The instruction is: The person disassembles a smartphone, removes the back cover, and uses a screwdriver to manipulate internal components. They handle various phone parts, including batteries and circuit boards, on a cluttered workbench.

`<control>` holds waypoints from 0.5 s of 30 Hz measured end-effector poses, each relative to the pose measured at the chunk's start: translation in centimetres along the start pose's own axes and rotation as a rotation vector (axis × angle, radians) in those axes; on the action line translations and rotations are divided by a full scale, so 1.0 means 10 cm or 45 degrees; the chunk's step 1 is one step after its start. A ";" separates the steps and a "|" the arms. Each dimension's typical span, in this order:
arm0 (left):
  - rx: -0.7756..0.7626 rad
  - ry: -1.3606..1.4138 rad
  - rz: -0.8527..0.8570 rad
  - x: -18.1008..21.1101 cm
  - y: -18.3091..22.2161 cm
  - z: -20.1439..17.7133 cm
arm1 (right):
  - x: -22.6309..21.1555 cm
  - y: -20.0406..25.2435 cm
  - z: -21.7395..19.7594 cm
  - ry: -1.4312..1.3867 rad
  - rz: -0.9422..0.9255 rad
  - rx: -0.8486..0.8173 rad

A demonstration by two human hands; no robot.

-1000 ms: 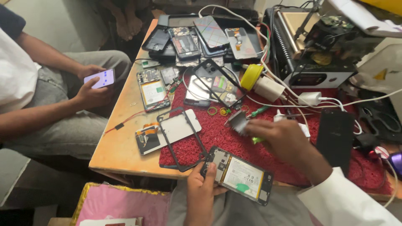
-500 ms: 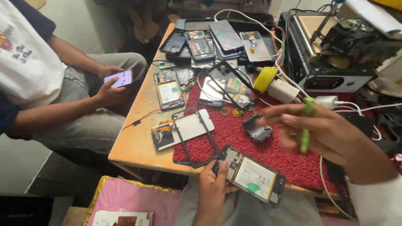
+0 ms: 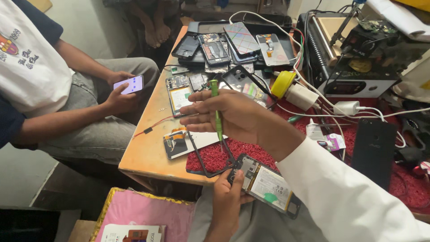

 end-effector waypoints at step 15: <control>0.004 -0.056 0.024 -0.18 -0.15 -0.13 | -0.11 2.04 -1.30 0.863 0.330 0.789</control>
Point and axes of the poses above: each hand's wrist, its own y-axis away from the middle knuckle, its own z-axis out of the palm, x = y × z, the point moved 9 cm from there along -y, towards the middle knuckle, and after that the axes turned 9 degrees about -x, right-handed, at the moved point
